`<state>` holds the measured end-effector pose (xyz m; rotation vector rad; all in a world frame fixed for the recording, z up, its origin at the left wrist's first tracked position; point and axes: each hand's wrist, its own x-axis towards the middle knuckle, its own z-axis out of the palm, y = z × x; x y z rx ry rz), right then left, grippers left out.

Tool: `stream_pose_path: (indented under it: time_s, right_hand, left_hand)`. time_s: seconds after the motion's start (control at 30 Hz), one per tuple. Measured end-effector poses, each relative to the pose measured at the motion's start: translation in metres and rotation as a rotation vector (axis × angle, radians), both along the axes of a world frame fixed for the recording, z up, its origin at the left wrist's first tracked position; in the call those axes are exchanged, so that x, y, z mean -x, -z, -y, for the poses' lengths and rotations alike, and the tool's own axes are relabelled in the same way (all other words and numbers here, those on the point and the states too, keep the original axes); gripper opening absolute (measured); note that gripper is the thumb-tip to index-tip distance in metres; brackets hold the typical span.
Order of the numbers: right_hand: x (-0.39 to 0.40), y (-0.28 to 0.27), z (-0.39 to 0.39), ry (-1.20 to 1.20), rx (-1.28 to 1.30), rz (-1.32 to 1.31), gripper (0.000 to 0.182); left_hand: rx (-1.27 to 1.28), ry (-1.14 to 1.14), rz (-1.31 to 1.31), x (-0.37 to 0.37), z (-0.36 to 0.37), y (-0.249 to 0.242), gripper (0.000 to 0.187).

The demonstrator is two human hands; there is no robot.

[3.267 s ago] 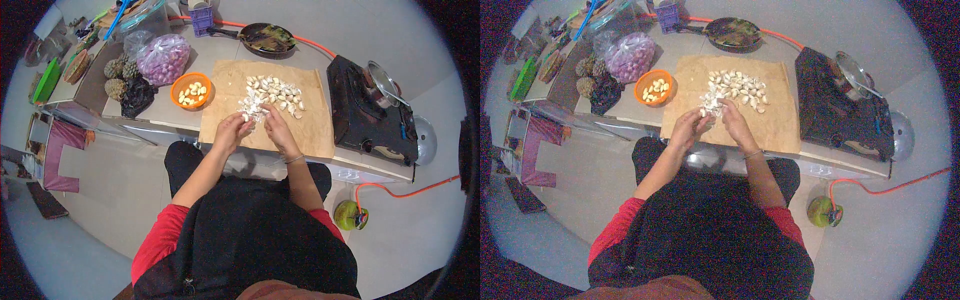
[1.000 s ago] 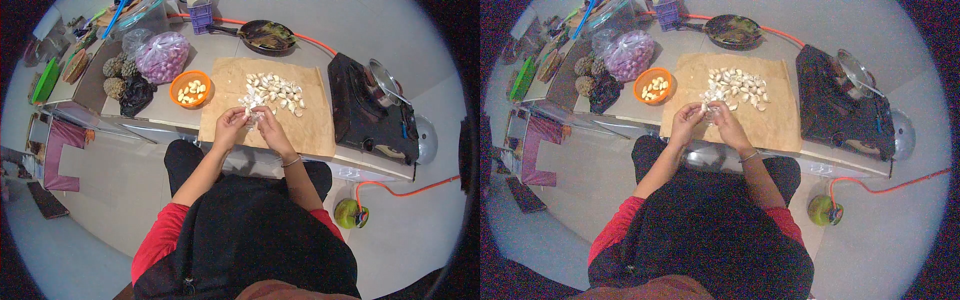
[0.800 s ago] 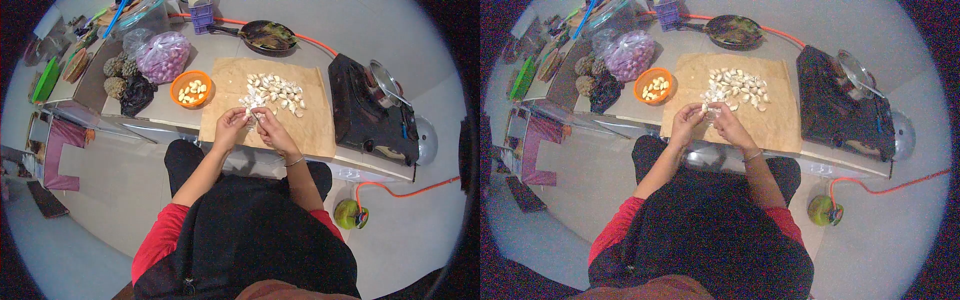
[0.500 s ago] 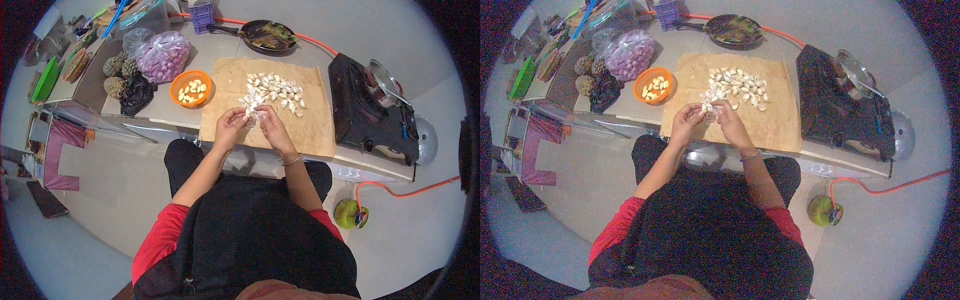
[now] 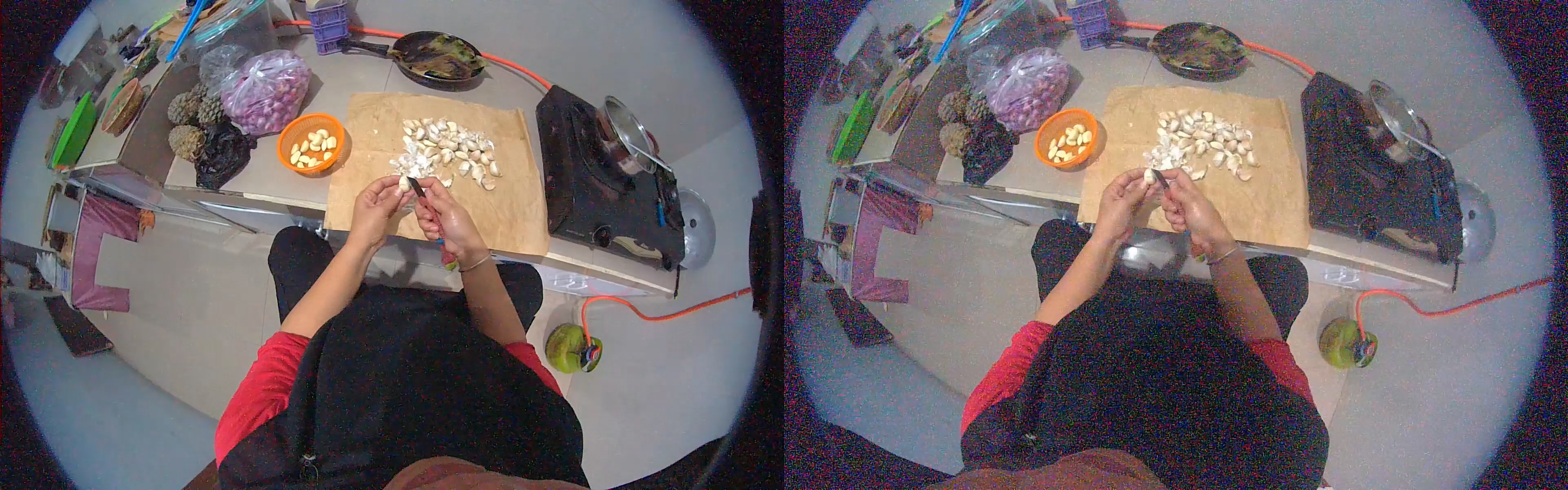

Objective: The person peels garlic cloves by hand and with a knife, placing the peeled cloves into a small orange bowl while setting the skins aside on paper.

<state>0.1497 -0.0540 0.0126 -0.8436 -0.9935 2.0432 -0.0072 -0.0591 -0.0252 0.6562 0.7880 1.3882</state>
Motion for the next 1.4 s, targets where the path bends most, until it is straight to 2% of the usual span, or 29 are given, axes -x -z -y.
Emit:
stream_pose_path:
  time_s: [0.1,0.2,0.5,0.6,0.8,0.9,1.0,1.1,1.2,1.4]
  right_hand:
    - [-0.001,-0.001,0.0,-0.01,0.015,-0.031,0.025]
    - [0.001,-0.005,0.002,-0.042,-0.061,0.033,0.024]
    - [-0.003,0.002,-0.002,-0.004,0.014,-0.015,0.023]
    - [0.0,-0.01,0.004,-0.005,-0.051,0.059,0.024]
    - [0.007,0.018,-0.002,0.134,-0.451,0.34,0.025]
    - [0.008,0.017,-0.003,0.133,-0.459,0.346,0.026]
    - [0.004,0.002,0.002,0.073,-0.208,0.222,0.026]
    - [0.003,-0.004,0.005,0.044,-0.204,0.142,0.026]
    - [0.005,0.001,0.004,0.047,-0.301,0.277,0.026]
    - [-0.002,-0.005,0.004,0.031,-0.034,0.061,0.025]
  left_hand:
    - [0.024,-0.008,-0.001,0.0,0.001,-0.004,0.028]
    - [-0.035,-0.026,-0.115,0.001,-0.001,0.004,0.028]
    - [0.006,-0.011,-0.021,-0.003,0.0,-0.002,0.025]
    - [-0.026,-0.028,-0.046,-0.003,-0.001,0.001,0.024]
    - [-0.045,-0.023,-0.023,-0.004,-0.002,0.003,0.023]
    - [0.024,-0.015,0.043,-0.005,0.0,-0.002,0.024]
    - [0.066,-0.011,0.093,-0.005,0.0,-0.008,0.025]
    - [0.077,-0.025,0.107,-0.005,-0.003,-0.002,0.025]
    - [0.065,-0.001,0.16,-0.004,-0.004,0.005,0.025]
    - [0.118,0.032,0.172,-0.002,-0.004,0.005,0.024]
